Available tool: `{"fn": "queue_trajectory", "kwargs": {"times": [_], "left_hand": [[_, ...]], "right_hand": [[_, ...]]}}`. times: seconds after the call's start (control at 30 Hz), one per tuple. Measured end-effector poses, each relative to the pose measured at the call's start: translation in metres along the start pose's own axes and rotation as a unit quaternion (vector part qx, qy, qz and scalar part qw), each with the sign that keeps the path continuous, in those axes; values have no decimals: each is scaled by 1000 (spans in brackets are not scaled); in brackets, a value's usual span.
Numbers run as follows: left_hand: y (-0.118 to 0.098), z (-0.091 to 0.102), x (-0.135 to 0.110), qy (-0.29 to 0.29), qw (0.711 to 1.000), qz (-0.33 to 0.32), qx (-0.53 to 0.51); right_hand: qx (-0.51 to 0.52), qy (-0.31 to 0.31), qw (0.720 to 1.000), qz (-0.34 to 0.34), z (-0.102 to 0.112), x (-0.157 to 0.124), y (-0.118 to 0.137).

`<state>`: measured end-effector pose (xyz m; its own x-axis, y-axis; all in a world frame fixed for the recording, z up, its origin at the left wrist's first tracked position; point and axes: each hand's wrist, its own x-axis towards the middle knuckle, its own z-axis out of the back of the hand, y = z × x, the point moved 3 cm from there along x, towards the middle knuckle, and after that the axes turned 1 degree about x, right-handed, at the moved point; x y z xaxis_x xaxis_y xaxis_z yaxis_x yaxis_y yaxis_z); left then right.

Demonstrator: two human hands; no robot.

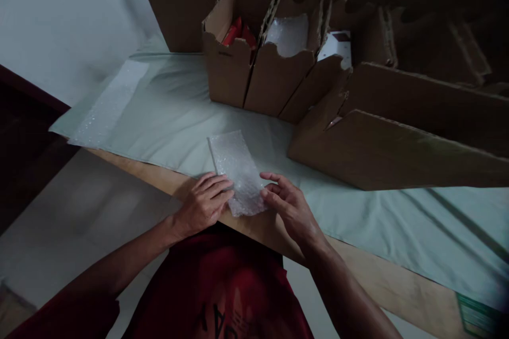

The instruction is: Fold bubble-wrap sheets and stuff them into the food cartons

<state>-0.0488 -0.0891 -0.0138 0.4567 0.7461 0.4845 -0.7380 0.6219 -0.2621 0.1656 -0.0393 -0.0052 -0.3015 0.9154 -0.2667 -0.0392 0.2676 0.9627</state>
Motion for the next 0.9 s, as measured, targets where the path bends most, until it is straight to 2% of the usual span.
{"fn": "queue_trajectory", "kwargs": {"times": [0.07,0.17,0.27,0.37,0.43,0.57,0.67,0.8,0.9], "left_hand": [[2,-1,0,-19,1000,2,-16],[6,1,0,-50,996,28,-68],[11,3,1,-65,985,67,-147],[15,6,2,-63,972,105,-200],[17,6,3,-52,969,137,-201],[20,6,3,-47,961,214,-170],[23,5,3,-63,957,253,-128],[29,2,4,-80,958,273,-41],[33,-2,7,-55,959,280,1]], "right_hand": [[-118,-20,992,43,12,-6,3],[-290,-62,944,144,32,-21,9],[-387,5,893,231,38,-32,13],[-431,69,863,254,30,-22,11],[-417,85,870,250,22,-4,9],[-297,129,923,208,5,36,3],[-262,111,944,169,-3,54,-4],[-273,65,951,134,-8,64,-11],[-352,15,926,137,-10,60,-8]]}}
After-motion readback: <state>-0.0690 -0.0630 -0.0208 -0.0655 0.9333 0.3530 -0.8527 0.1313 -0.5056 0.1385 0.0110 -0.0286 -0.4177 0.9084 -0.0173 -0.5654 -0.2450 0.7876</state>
